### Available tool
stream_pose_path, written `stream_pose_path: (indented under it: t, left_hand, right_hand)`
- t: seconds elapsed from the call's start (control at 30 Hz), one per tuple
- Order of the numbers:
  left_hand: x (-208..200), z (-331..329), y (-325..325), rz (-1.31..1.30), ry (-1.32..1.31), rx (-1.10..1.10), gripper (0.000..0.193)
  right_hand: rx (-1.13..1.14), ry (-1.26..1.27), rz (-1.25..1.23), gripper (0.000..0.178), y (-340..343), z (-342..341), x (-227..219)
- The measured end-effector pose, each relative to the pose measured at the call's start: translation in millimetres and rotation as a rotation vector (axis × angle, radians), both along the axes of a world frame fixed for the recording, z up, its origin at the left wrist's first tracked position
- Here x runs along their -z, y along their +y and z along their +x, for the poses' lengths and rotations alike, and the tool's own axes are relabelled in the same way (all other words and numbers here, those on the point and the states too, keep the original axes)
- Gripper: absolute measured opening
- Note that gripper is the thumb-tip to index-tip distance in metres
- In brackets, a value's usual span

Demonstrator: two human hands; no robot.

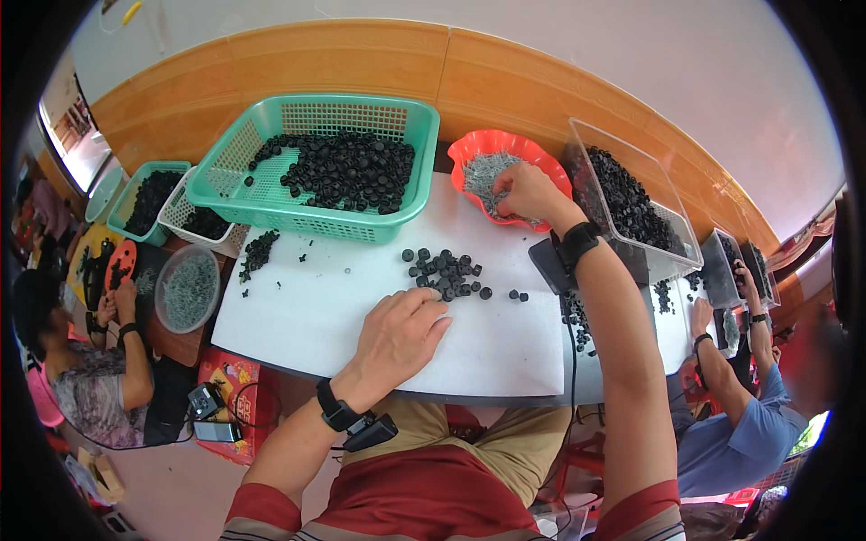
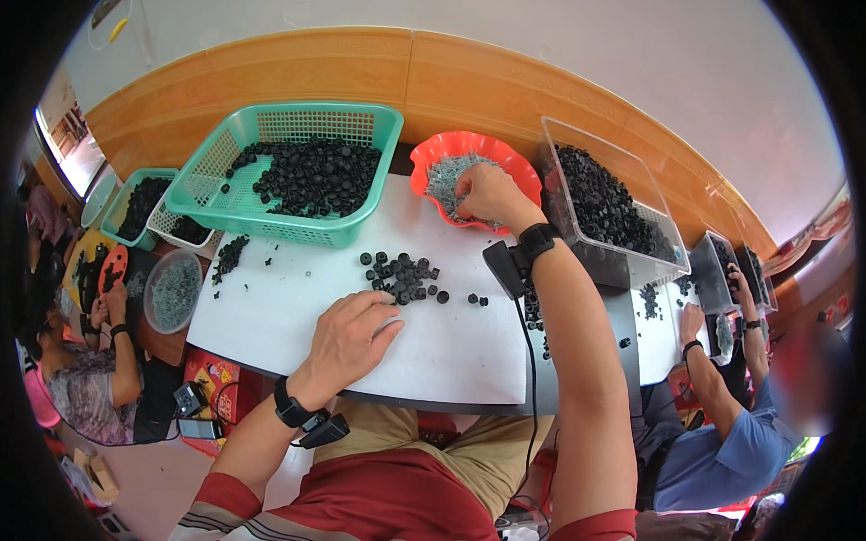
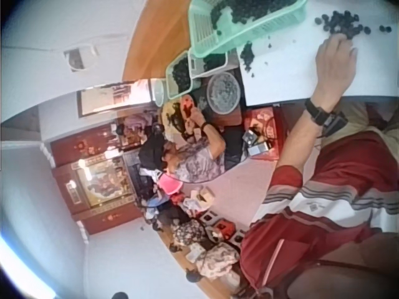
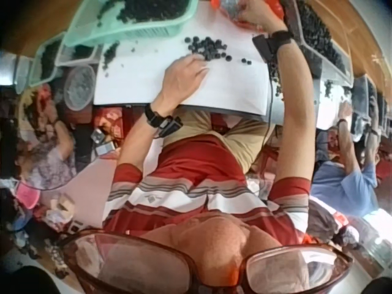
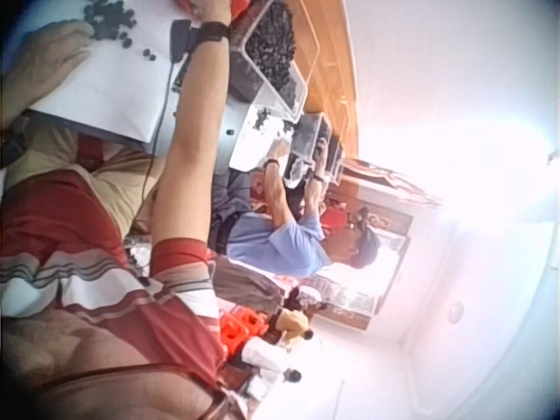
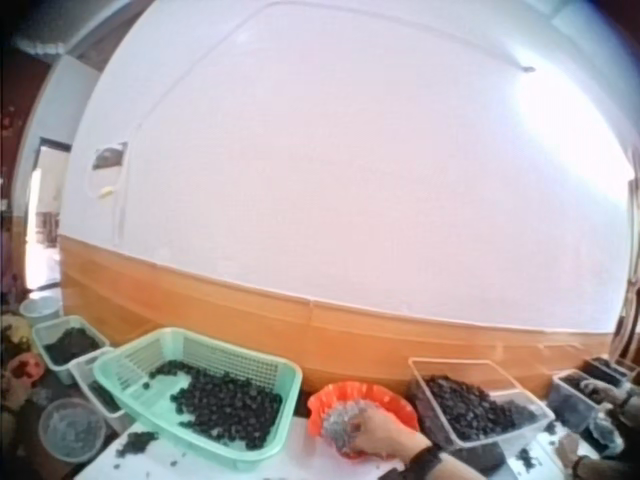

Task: Assembling small plastic components into a larger unit at a shared table.

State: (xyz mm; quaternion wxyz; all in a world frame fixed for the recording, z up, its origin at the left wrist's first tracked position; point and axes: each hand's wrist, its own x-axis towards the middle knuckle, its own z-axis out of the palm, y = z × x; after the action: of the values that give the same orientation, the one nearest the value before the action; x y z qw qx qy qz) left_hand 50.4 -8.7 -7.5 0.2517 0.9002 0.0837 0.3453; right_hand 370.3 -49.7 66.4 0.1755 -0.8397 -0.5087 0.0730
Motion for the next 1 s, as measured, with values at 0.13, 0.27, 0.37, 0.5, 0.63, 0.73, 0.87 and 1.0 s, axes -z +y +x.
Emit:
stream_pose_path:
  t: [0.13,0.27,0.37,0.5,0.63,0.73,0.87,1.0]
  left_hand:
    - [0,1,0,0.001,-0.008,-0.002,0.016]
    - [-1,0,0,0.009,-0.003,-0.001,0.015]
    - [0,2,-1,0.007,-0.014,-0.001,0.015]
    - [-1,1,-1,0.013,-0.014,0.003,0.015]
    - [-2,1,-1,0.016,-0.015,-0.002,0.014]
    - [-2,1,-1,0.011,-0.007,0.004,0.014]
    - [0,1,0,0.014,-0.009,-0.004,0.014]
    - [-2,0,-2,0.020,-0.014,0.003,0.015]
  right_hand:
    - [-0.019,0.056,0.057,0.029,-6,7,-1]
    - [0.028,0.051,0.070,0.029,-11,9,-4]
    - [0.042,0.061,0.125,0.029,-17,14,-3]
    - [0.091,0.145,0.181,0.023,-21,9,-8]
    - [0.121,0.187,0.211,0.016,-23,9,-11]
    - [0.168,0.246,0.281,0.013,-25,8,-11]
    - [0.194,0.246,0.299,0.012,-26,5,-12]
    - [0.203,0.356,0.364,0.014,-34,3,-14]
